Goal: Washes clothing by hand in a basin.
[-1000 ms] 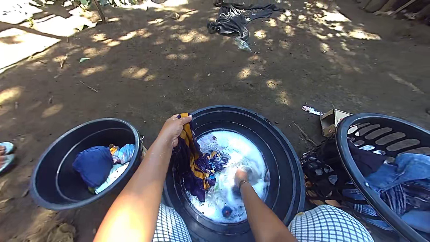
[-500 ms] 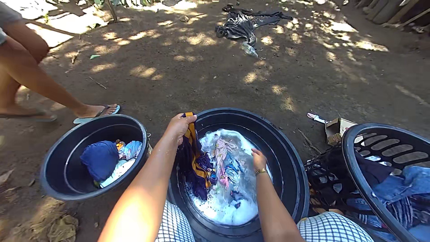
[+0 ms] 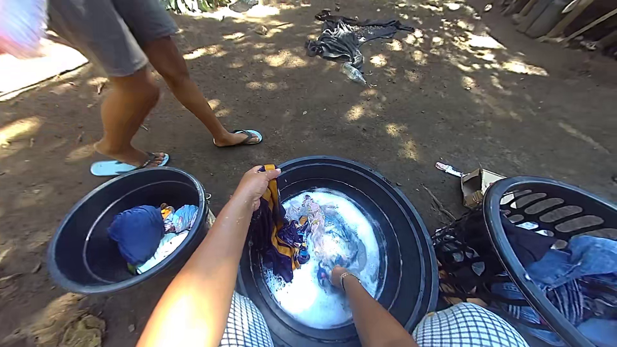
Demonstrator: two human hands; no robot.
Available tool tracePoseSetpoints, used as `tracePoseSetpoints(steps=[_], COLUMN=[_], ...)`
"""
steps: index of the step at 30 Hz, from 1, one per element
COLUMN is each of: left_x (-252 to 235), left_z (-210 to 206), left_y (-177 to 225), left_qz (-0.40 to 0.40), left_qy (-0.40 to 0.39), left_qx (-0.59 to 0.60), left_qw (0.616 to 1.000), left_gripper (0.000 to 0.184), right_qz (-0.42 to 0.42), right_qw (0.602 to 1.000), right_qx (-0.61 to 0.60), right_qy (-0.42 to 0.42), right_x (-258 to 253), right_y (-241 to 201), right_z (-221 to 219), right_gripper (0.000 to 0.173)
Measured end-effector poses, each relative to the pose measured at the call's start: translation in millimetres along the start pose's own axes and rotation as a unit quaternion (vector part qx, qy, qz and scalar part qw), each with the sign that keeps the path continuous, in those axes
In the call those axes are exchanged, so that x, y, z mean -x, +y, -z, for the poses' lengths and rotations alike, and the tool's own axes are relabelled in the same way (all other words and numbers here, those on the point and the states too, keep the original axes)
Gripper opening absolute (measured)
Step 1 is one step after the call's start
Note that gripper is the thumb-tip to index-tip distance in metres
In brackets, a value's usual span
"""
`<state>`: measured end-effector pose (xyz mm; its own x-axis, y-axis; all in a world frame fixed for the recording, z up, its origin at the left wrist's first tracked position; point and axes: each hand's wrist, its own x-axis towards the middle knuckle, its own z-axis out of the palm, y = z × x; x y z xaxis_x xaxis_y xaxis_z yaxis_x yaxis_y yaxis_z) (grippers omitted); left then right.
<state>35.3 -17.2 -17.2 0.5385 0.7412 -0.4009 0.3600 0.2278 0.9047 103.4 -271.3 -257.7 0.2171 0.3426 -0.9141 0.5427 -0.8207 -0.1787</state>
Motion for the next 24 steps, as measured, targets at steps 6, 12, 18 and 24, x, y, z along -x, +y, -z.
tracePoseSetpoints(steps=[6, 12, 18, 24], left_x=[9.1, 13.2, 11.8, 14.2], left_z=[-1.2, 1.1, 3.2, 2.1], left_y=[4.6, 6.6, 5.4, 9.1], left_qz=[-0.001, 0.002, 0.002, 0.007], left_qy=[0.003, 0.008, 0.006, 0.011], left_qx=[-0.019, -0.018, -0.013, -0.008], left_qw=[1.0, 1.0, 1.0, 1.0], left_gripper=[0.039, 0.036, 0.039, 0.04], right_qz=[0.114, 0.032, -0.141, 0.015], right_qw=[0.986, 0.992, 0.743, 0.469], right_qx=[0.046, -0.123, -0.556, -0.819], right_qy=[-0.115, -0.025, 0.345, 0.33], right_x=[-23.9, -41.3, -29.3, -34.0], right_y=[-0.7, 41.2, 54.3, 48.0], right_z=[-29.9, -24.3, 9.5, 25.5], right_gripper=[0.047, 0.047, 0.043, 0.056])
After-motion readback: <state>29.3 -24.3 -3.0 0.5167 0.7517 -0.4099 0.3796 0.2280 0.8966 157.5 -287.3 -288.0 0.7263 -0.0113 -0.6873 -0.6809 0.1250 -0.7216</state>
